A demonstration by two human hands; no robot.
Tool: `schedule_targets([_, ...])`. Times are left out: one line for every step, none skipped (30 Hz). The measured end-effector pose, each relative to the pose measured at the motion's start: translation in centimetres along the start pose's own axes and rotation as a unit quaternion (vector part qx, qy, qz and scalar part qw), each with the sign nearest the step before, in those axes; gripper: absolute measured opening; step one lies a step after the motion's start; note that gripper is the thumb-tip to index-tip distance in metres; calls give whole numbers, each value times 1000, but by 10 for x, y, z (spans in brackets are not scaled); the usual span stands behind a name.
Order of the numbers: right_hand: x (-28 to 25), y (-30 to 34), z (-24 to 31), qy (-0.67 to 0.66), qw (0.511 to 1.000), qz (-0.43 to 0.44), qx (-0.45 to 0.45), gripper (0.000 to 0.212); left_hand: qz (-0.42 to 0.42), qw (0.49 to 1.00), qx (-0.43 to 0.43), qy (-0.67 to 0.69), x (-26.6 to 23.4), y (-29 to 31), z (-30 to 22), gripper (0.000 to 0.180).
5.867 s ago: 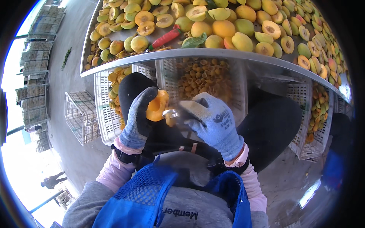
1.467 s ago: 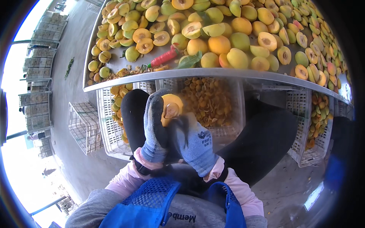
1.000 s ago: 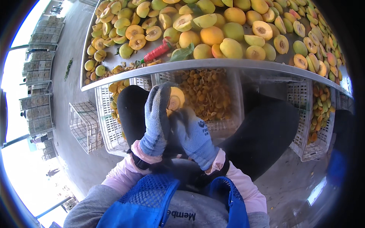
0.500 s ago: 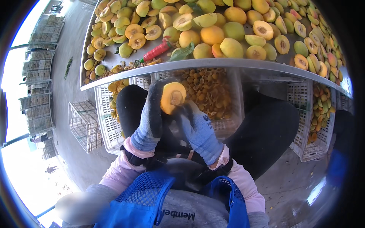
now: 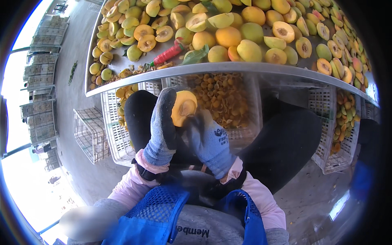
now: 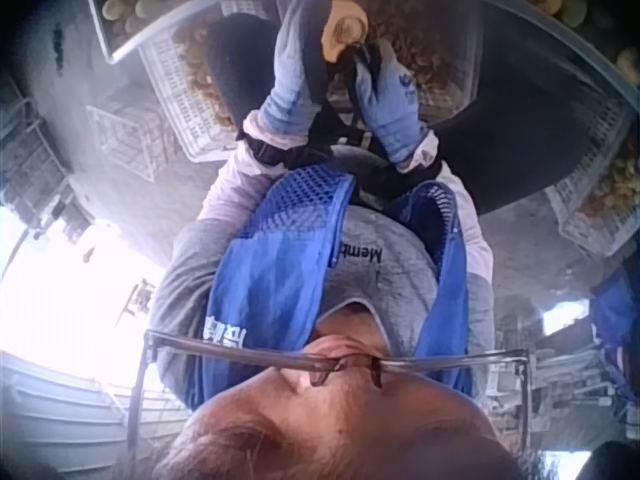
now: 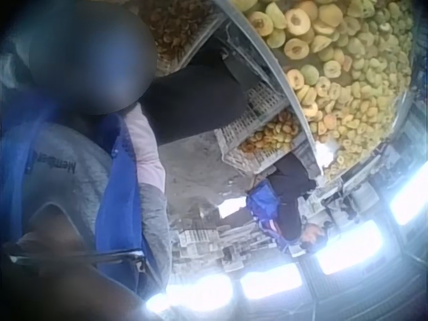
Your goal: The recorder is shown using a hand tool to remove the pits from peach halves on a large sorting table in an agricultural processing facility.
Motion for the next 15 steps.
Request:
schedule_targets([0,0,1,0,1000,1,1,28,7,1000,6,13,1,-1,1,37])
schedule_targets([0,0,2,8,1000,0,-2,27,7,1000,5,13,1,-1,6,37])
schedule_targets([1,0,3,16,1000,-1,-5,27,24,1000,9,-1,4,-1,11,39])
schedule_targets([2,1,1,16,1000,-1,-3,27,41,999,14,-13,6,-2,10,41])
schedule_targets([5,3,-6,-28,1000,-1,13,26,42,999,13,-13,7,-2,8,41])
schedule_targets([7,4,-13,-73,997,0,29,25,29,998,31,-46,4,-2,1,37])
schedule_targets([9,4,-14,-73,997,1,29,25,15,996,48,-80,1,-4,-8,32])
schedule_targets([7,4,-3,-33,999,-7,-38,23,17,996,47,-78,1,-6,-17,32])
schedule_targets([6,6,8,8,994,-16,-106,21,19,997,-66,28,2,-7,-7,28])
schedule_targets([10,9,4,7,994,-15,-106,21,19,975,-178,131,6,-2,7,24])
schedule_targets([14,10,-14,-111,993,-11,-28,23,19,975,-178,130,9,-2,7,24])
schedule_targets([19,13,-30,-227,973,-7,50,24,5,976,-159,150,10,-2,4,23])
schedule_targets([20,13,-30,-227,973,-6,50,24,-11,976,-139,170,8,-2,3,23])
schedule_targets([22,15,-34,-304,949,-1,82,28,-12,976,-140,169,7,-2,7,23])
schedule_targets([24,16,-38,-379,918,4,114,31,16,985,-88,147,8,-5,4,24])
Point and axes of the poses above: each hand's wrist, its own y-axis away from the middle knuckle, its own x-axis out of the palm, z = x × y, the point moved 9 cm from there along -y, towards the middle knuckle, and after that the axes turned 9 degrees about -y, right-handed, at the moved point
